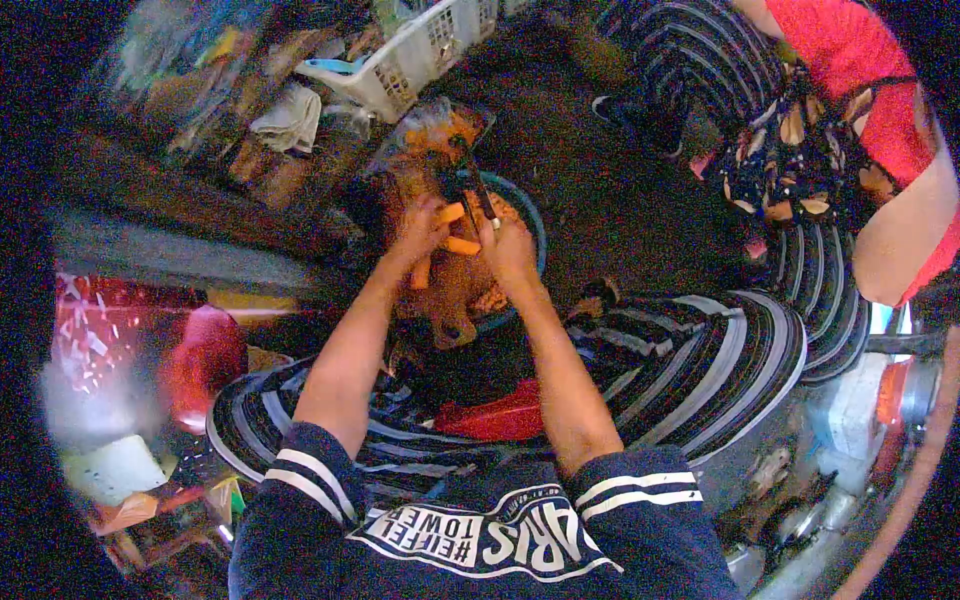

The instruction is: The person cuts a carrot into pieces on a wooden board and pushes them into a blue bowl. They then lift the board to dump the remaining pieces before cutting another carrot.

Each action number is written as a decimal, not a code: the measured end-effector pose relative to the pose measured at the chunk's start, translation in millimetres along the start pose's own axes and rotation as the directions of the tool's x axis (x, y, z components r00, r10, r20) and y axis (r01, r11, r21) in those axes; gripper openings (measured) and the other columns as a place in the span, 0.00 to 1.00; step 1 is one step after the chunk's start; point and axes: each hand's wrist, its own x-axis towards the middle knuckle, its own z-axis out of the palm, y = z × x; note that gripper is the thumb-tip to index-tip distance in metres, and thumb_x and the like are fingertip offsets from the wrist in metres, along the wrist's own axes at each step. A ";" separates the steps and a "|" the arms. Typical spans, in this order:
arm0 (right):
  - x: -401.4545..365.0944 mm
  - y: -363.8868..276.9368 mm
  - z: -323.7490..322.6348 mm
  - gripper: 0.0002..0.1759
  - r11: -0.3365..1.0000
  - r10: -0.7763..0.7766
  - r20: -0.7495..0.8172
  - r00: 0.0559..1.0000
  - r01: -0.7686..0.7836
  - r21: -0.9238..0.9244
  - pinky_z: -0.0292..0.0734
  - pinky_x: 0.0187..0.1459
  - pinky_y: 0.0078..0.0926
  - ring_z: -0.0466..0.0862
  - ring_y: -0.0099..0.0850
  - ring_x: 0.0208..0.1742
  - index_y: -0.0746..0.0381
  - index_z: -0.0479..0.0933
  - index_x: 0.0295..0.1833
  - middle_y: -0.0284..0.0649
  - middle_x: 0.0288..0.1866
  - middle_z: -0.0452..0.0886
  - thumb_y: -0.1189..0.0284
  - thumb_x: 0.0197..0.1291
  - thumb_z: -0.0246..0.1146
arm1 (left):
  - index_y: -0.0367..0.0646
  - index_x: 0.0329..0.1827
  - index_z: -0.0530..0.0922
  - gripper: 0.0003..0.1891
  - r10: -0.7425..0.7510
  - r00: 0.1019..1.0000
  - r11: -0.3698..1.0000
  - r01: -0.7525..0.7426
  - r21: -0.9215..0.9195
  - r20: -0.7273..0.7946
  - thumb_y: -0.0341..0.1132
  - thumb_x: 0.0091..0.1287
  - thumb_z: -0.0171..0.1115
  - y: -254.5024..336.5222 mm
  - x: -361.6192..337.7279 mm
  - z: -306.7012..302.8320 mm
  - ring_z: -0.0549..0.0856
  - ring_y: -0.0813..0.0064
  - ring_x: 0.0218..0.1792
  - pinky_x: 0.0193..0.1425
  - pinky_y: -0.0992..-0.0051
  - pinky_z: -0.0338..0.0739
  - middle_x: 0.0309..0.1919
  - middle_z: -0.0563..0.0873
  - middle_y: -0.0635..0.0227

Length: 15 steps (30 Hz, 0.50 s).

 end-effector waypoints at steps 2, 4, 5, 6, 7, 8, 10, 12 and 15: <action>4.5 7.5 5.5 0.19 0.999 0.019 -0.021 1.000 -0.018 0.030 0.72 0.33 0.43 0.79 0.53 0.35 0.73 0.73 0.37 0.60 0.28 0.77 0.63 0.59 0.54 | 0.36 0.41 0.74 0.16 0.211 0.965 0.966 -0.231 0.120 0.156 0.31 0.48 0.62 28.7 -4.6 -23.7 0.74 0.53 0.47 0.50 0.63 0.71 0.42 0.74 0.54; 8.4 9.8 9.7 0.19 0.998 0.021 -0.047 0.999 -0.018 0.056 0.72 0.34 0.43 0.79 0.53 0.35 0.72 0.73 0.37 0.59 0.28 0.77 0.63 0.59 0.54 | 0.38 0.43 0.74 0.18 0.244 0.930 0.938 -0.299 0.177 0.276 0.32 0.48 0.63 20.6 -13.4 -15.3 0.72 0.53 0.49 0.55 0.61 0.68 0.44 0.75 0.54; 8.6 10.4 10.4 0.19 0.999 0.018 -0.074 0.997 -0.016 0.033 0.72 0.34 0.43 0.79 0.53 0.35 0.72 0.73 0.37 0.59 0.28 0.77 0.63 0.59 0.54 | 0.40 0.46 0.74 0.20 0.272 0.878 0.901 -0.376 0.215 0.394 0.33 0.49 0.63 16.2 -16.7 -9.6 0.71 0.52 0.52 0.59 0.60 0.65 0.46 0.75 0.54; 8.4 11.6 9.9 0.19 1.000 0.018 -0.102 0.995 -0.017 0.008 0.72 0.35 0.43 0.79 0.53 0.35 0.72 0.73 0.37 0.59 0.28 0.77 0.62 0.59 0.54 | 0.40 0.46 0.74 0.20 0.274 0.878 0.901 -0.377 0.214 0.393 0.33 0.49 0.63 22.8 -20.8 -11.8 0.71 0.52 0.52 0.59 0.60 0.65 0.46 0.75 0.54; 7.2 9.3 6.9 0.19 1.000 0.021 -0.104 0.994 -0.020 0.006 0.72 0.35 0.43 0.79 0.53 0.35 0.72 0.73 0.37 0.59 0.28 0.77 0.62 0.59 0.54 | 0.40 0.47 0.74 0.19 0.327 0.884 0.873 -0.418 0.252 0.333 0.33 0.50 0.62 32.8 -26.5 -17.0 0.71 0.52 0.53 0.60 0.60 0.64 0.47 0.74 0.54; 5.9 7.0 3.9 0.20 0.999 0.039 -0.066 0.997 -0.040 -0.010 0.71 0.35 0.43 0.78 0.53 0.35 0.72 0.73 0.37 0.59 0.28 0.77 0.62 0.59 0.53 | 0.41 0.48 0.74 0.19 0.380 0.884 0.842 -0.452 0.293 0.273 0.34 0.52 0.61 40.6 -29.1 -20.6 0.70 0.52 0.54 0.62 0.60 0.63 0.48 0.74 0.54; 5.0 3.3 3.7 0.20 0.998 0.049 -0.025 0.998 -0.050 -0.026 0.71 0.36 0.43 0.78 0.54 0.35 0.72 0.74 0.37 0.59 0.29 0.77 0.61 0.59 0.53 | 0.39 0.47 0.73 0.18 0.400 0.876 0.788 -0.479 0.387 0.270 0.33 0.51 0.60 24.4 -29.9 -3.0 0.71 0.52 0.53 0.60 0.60 0.64 0.48 0.72 0.54; 4.4 5.7 3.7 0.21 0.998 0.051 -0.017 0.999 -0.051 0.021 0.71 0.35 0.43 0.78 0.54 0.35 0.72 0.74 0.38 0.59 0.29 0.77 0.61 0.59 0.52 | 0.37 0.45 0.73 0.18 0.424 0.866 0.721 -0.499 0.480 0.265 0.32 0.51 0.59 13.4 -26.6 9.3 0.71 0.53 0.52 0.59 0.59 0.65 0.48 0.71 0.54; 5.3 19.7 10.0 0.20 0.999 0.052 -0.064 0.997 -0.052 0.013 0.71 0.33 0.42 0.78 0.54 0.34 0.72 0.73 0.38 0.59 0.29 0.76 0.62 0.59 0.52 | 0.37 0.47 0.73 0.17 0.296 0.935 0.853 -0.350 0.387 0.193 0.32 0.53 0.57 0.5 -17.0 26.1 0.70 0.52 0.54 0.59 0.59 0.64 0.49 0.71 0.54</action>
